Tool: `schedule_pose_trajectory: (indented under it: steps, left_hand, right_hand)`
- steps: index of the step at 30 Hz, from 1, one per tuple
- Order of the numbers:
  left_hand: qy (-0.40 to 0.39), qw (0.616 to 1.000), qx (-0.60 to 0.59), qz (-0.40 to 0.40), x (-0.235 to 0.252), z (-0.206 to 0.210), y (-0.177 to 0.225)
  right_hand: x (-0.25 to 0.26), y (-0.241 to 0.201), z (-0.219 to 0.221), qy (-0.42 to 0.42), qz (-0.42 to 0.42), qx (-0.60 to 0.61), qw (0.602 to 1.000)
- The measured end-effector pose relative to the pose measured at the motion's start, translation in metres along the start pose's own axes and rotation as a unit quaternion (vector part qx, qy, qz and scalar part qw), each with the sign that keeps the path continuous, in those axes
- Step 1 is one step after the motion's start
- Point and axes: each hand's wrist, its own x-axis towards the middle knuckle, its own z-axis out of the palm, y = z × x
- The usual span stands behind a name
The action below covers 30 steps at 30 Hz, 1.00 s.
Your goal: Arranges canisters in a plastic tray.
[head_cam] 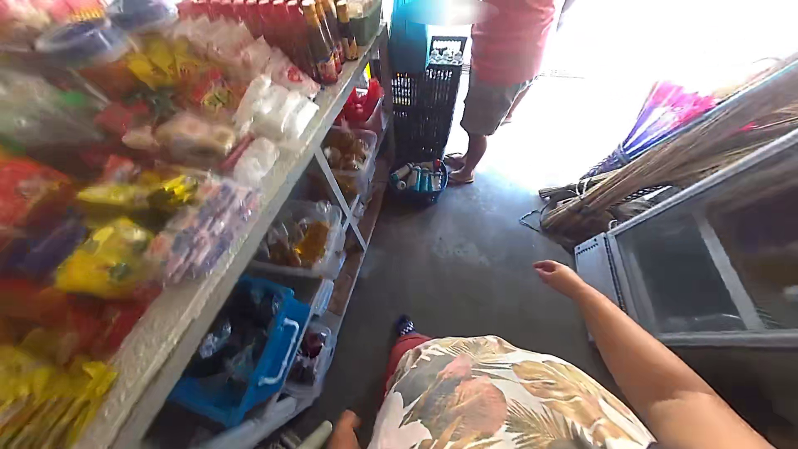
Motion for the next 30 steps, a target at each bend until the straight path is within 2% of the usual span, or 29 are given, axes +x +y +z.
schedule_pose_trajectory:
  steps: [1, 2, 3, 5, 8, 11, 13, 16, 19, 20, 22, 25, 27, 30]
  left_hand:
    - [-0.005, 0.979, 0.017, -0.201, 0.009, -0.015, 0.037]
    - [-0.014, 0.956, 0.043, -0.291, 0.02, -0.035, 0.066]
    - [-0.041, 0.946, 0.065, -0.314, 0.024, -0.065, 0.097]
    - [-0.091, 0.953, 0.082, -0.276, 0.037, -0.143, 0.168]
    - [0.005, 0.978, 0.103, -0.181, 0.111, -0.216, 0.211]
    - [0.066, 0.982, 0.048, -0.168, 0.172, -0.27, 0.269]
    - [0.093, 0.984, 0.021, -0.149, 0.207, -0.295, 0.311]
    - [0.085, 0.988, 0.038, -0.12, 0.248, -0.313, 0.366]
    - [0.048, 0.988, 0.068, -0.128, 0.273, -0.319, 0.412]
    - [0.036, 0.987, 0.071, -0.136, 0.279, -0.321, 0.425]
    - [0.011, 0.983, 0.086, -0.16, 0.29, -0.323, 0.441]
    - [-0.019, 0.975, 0.1, -0.195, 0.305, -0.336, 0.47]
    - [0.007, 0.977, 0.072, -0.2, 0.317, -0.348, 0.487]
    - [0.069, 0.983, 0.016, -0.172, 0.327, -0.364, 0.513]
  right_hand:
    - [0.009, -0.018, 0.007, -0.018, -0.017, -0.006, 1.0]
    - [0.014, -0.029, 0.016, -0.05, -0.025, -0.016, 0.998]
    - [0.018, -0.035, 0.026, -0.089, -0.027, -0.029, 0.995]
    - [0.028, -0.039, 0.039, -0.153, -0.01, -0.036, 0.987]
    - [0.046, -0.016, 0.041, -0.162, 0.086, 0.01, 0.983]
    - [0.055, 0.035, 0.024, -0.122, 0.204, -0.006, 0.971]
    - [0.067, 0.09, 0.014, -0.119, 0.252, -0.056, 0.959]
    - [0.1, 0.16, 0.001, -0.1, 0.336, -0.052, 0.935]
    - [0.155, 0.181, -0.025, -0.061, 0.378, 0.002, 0.924]
    - [0.178, 0.171, -0.04, -0.056, 0.369, 0.029, 0.927]
    - [0.22, 0.122, -0.075, -0.044, 0.332, 0.077, 0.939]
    - [0.278, 0.004, -0.147, -0.072, 0.226, 0.055, 0.97]
    - [0.33, -0.05, -0.182, -0.084, 0.148, 0.022, 0.985]
    - [0.386, -0.115, -0.216, -0.058, 0.074, 0.043, 0.995]
